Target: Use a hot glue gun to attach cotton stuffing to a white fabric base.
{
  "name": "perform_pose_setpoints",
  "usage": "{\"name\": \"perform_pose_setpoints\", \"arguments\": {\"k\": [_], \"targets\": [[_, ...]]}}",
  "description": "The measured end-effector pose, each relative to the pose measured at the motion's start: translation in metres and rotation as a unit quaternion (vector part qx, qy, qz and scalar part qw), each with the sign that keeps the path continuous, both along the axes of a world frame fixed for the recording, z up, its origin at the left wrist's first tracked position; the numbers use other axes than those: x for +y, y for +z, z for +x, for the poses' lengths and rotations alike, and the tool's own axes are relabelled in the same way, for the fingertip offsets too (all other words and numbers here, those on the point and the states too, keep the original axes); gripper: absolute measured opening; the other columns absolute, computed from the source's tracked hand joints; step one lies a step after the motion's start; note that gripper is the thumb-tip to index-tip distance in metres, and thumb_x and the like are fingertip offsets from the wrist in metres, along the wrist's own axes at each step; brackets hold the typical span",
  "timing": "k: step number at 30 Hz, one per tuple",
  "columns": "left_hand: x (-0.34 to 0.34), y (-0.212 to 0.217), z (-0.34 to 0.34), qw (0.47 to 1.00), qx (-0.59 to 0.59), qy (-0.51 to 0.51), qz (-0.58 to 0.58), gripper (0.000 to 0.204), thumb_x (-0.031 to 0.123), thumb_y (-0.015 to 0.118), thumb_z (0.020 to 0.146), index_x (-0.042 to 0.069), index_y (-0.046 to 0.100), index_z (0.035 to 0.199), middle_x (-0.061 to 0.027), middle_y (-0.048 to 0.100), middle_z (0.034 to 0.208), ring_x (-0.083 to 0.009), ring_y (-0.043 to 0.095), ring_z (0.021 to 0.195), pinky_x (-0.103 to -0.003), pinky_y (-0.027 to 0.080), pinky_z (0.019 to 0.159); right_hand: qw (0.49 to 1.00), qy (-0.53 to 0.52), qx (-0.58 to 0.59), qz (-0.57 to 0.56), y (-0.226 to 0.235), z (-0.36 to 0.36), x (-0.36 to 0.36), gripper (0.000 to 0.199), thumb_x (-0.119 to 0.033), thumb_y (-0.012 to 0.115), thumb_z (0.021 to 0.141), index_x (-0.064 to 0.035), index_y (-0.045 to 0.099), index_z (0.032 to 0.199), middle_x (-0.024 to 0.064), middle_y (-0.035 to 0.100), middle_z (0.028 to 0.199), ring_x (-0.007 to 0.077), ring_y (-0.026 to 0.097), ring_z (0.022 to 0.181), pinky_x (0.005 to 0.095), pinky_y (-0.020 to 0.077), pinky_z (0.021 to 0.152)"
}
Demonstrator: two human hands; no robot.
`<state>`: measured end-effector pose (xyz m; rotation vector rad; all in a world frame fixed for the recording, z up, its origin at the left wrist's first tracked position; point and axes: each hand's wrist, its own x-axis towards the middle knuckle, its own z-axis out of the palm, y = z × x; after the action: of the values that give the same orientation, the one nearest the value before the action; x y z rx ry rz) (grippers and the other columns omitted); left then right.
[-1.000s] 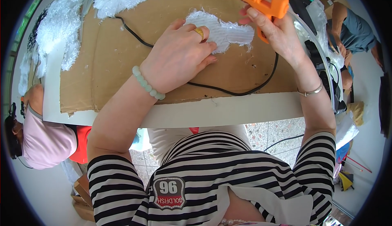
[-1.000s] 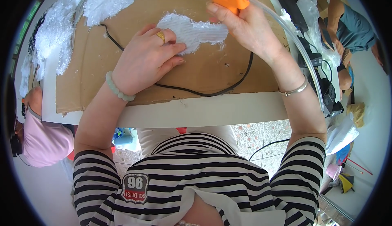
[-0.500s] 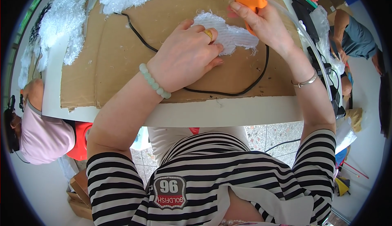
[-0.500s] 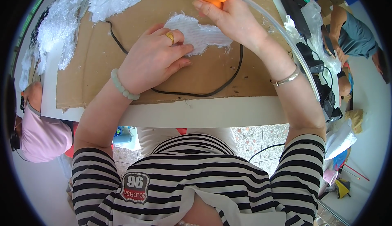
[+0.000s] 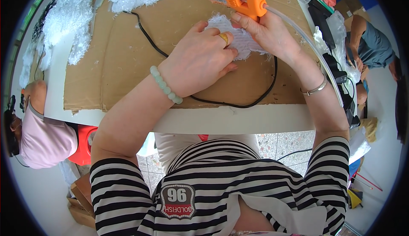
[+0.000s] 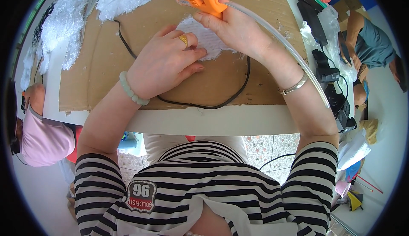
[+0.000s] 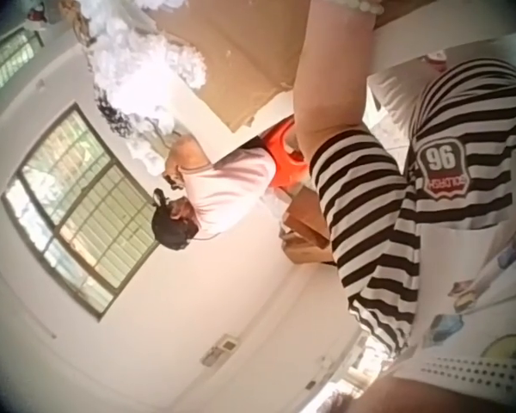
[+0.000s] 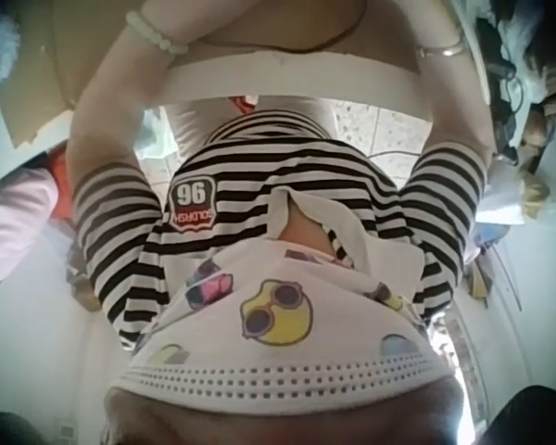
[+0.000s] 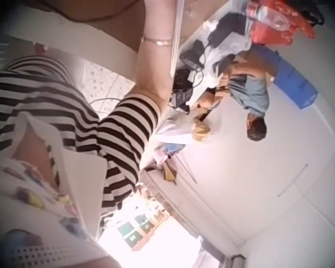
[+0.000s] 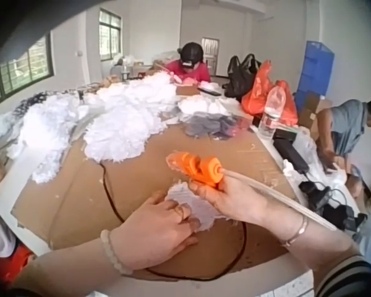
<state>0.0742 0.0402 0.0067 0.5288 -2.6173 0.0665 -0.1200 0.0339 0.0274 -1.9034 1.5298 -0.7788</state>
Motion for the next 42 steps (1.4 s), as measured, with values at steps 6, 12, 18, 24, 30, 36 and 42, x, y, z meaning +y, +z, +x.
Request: {"name": "perform_pose_setpoints", "arguments": {"k": [6, 12, 18, 24, 30, 36, 42], "targets": [[0.001, 0.002, 0.0, 1.0, 0.0, 0.002, -0.001, 0.017, 0.024, 0.068, 0.072, 0.009, 0.067, 0.08, -0.0049, 0.059, 0.085, -0.0213, 0.057, 0.084, -0.043, 0.043, 0.088, 0.996, 0.028, -0.062, -0.053, -0.001, -0.001, -0.001, 0.037, -0.033, 0.056, 0.089, -0.0003, 0.056, 0.107, 0.0041, 0.063, 0.088, 0.0071, 0.053, 0.069, 0.0223, 0.0423, 0.057], [0.002, 0.0, 0.0, 1.0, -0.014, 0.006, 0.012, 0.02, 0.019, 0.069, 0.07, 0.011, 0.065, 0.087, -0.0017, 0.055, 0.086, -0.0209, 0.055, 0.085, -0.042, 0.042, 0.088, 0.996, 0.009, -0.076, -0.04, 0.002, 0.004, -0.013, 0.036, -0.032, 0.056, 0.089, -0.0004, 0.056, 0.107, 0.0025, 0.063, 0.084, 0.0072, 0.051, 0.065, 0.0228, 0.0422, 0.055], [0.002, 0.002, 0.0, 1.0, -0.017, 0.006, 0.014, 0.021, 0.02, 0.069, 0.07, 0.01, 0.065, 0.087, -0.002, 0.055, 0.086, -0.0212, 0.054, 0.087, -0.043, 0.042, 0.089, 1.0, 0.012, 0.004, 0.001, -0.002, 0.017, -0.021, 0.034, -0.031, 0.057, 0.089, -0.0008, 0.058, 0.104, 0.0025, 0.063, 0.081, 0.0063, 0.049, 0.062, 0.0224, 0.0414, 0.054], [0.002, 0.002, 0.0, 1.0, -0.014, 0.005, 0.011, 0.02, 0.019, 0.069, 0.07, 0.01, 0.065, 0.087, -0.0025, 0.055, 0.087, -0.0215, 0.054, 0.087, -0.043, 0.041, 0.09, 0.994, 0.054, -0.082, -0.042, 0.005, 0.015, -0.017, 0.039, -0.035, 0.056, 0.089, -0.0007, 0.055, 0.108, 0.003, 0.063, 0.081, 0.0065, 0.053, 0.067, 0.0224, 0.0407, 0.053], [0.0, 0.0, -0.001, 1.0, 0.0, -0.002, -0.001, 0.019, 0.024, 0.068, 0.072, 0.008, 0.067, 0.081, -0.0055, 0.06, 0.086, -0.0219, 0.056, 0.086, -0.043, 0.042, 0.089, 0.997, 0.039, -0.056, -0.038, 0.004, 0.0, -0.017, 0.042, -0.033, 0.056, 0.089, -0.0008, 0.051, 0.115, 0.0034, 0.062, 0.082, 0.0085, 0.059, 0.079, 0.0222, 0.0441, 0.06], [0.001, 0.0, 0.001, 1.0, -0.002, 0.002, 0.009, 0.019, 0.024, 0.068, 0.072, 0.008, 0.067, 0.082, -0.0057, 0.06, 0.087, -0.0219, 0.056, 0.086, -0.044, 0.042, 0.089, 0.999, 0.04, -0.017, -0.009, 0.004, 0.001, -0.004, 0.037, -0.033, 0.056, 0.089, -0.0005, 0.055, 0.108, 0.0045, 0.062, 0.084, 0.0113, 0.059, 0.082, 0.0246, 0.0453, 0.068], [0.001, 0.0, -0.001, 1.0, -0.003, 0.0, 0.005, 0.018, 0.024, 0.068, 0.072, 0.009, 0.067, 0.082, -0.0056, 0.059, 0.086, -0.0219, 0.056, 0.085, -0.043, 0.042, 0.089, 0.997, 0.039, -0.053, -0.031, -0.004, -0.001, -0.016, 0.038, -0.033, 0.056, 0.089, 0.0002, 0.055, 0.109, 0.0039, 0.062, 0.089, 0.0101, 0.06, 0.089, 0.0216, 0.0441, 0.06]]}}
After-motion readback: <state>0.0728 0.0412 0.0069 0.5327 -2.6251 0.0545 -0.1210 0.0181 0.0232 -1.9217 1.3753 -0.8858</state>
